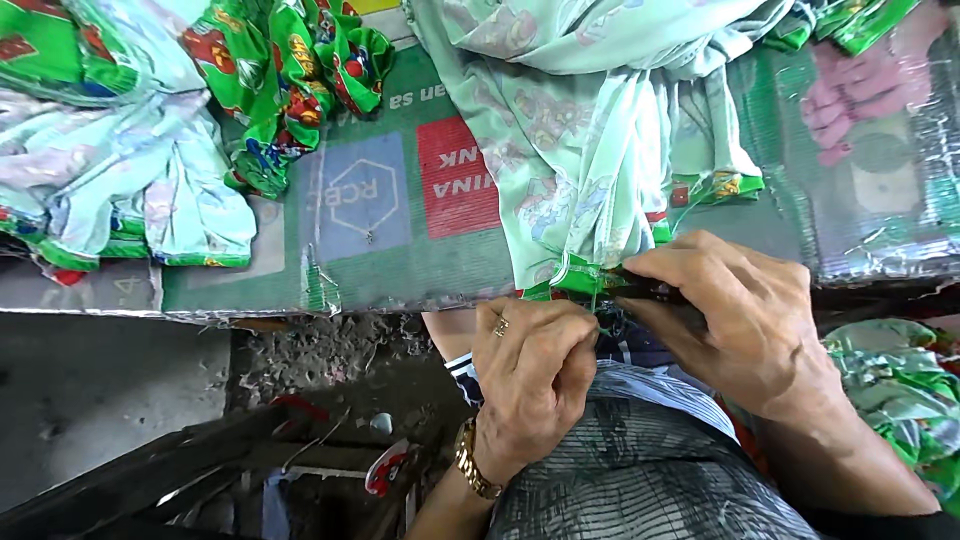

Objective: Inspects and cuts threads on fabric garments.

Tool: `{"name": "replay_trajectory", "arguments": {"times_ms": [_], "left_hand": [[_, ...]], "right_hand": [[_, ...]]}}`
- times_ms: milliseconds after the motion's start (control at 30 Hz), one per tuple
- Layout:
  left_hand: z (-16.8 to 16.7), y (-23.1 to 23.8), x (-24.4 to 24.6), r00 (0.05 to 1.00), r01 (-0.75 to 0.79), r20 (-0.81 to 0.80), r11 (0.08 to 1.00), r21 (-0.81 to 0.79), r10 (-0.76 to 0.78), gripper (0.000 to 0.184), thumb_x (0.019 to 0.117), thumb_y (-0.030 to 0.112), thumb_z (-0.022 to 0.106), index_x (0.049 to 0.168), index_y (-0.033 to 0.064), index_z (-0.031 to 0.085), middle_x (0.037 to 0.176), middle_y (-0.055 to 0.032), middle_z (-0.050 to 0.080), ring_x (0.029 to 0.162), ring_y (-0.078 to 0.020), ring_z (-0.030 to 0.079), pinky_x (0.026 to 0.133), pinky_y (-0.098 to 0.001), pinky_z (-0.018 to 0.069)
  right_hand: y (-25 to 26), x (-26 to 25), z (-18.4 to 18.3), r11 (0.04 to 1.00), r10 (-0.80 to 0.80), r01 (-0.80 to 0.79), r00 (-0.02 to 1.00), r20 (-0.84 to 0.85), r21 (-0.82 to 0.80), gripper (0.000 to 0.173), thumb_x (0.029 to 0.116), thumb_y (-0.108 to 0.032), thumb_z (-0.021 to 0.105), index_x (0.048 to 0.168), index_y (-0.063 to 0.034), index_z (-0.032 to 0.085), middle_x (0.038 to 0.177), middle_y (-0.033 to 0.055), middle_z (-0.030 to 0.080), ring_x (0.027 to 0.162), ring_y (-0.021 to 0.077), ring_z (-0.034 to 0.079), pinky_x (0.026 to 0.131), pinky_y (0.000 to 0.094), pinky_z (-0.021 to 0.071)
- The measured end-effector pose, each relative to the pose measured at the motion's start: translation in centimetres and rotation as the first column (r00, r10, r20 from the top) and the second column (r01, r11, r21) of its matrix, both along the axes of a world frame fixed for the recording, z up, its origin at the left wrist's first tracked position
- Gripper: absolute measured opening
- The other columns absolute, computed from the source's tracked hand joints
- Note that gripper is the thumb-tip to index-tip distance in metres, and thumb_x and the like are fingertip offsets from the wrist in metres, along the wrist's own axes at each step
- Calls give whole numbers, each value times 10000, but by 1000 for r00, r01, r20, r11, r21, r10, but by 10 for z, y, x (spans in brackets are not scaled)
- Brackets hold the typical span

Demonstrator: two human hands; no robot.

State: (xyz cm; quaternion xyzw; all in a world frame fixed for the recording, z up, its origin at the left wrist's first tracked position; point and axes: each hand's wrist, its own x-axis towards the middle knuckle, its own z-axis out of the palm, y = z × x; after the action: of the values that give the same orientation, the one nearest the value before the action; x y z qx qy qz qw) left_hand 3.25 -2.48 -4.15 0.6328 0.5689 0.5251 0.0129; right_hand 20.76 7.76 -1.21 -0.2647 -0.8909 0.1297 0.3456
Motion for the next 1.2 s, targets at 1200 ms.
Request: {"name": "replay_trajectory", "arguments": {"times_ms": [1200], "left_hand": [[0,1,1,990,88,115,996,-21,-85,74,1020,171,590,1017,120,643,945,41,717,929,-38,649,919,-266,483]], "right_hand": [[3,-10,-9,993,17,-30,994,-112,-111,198,986,-208,666,1115,-63,703,909,55,675,740,115,629,594,267,467]]}}
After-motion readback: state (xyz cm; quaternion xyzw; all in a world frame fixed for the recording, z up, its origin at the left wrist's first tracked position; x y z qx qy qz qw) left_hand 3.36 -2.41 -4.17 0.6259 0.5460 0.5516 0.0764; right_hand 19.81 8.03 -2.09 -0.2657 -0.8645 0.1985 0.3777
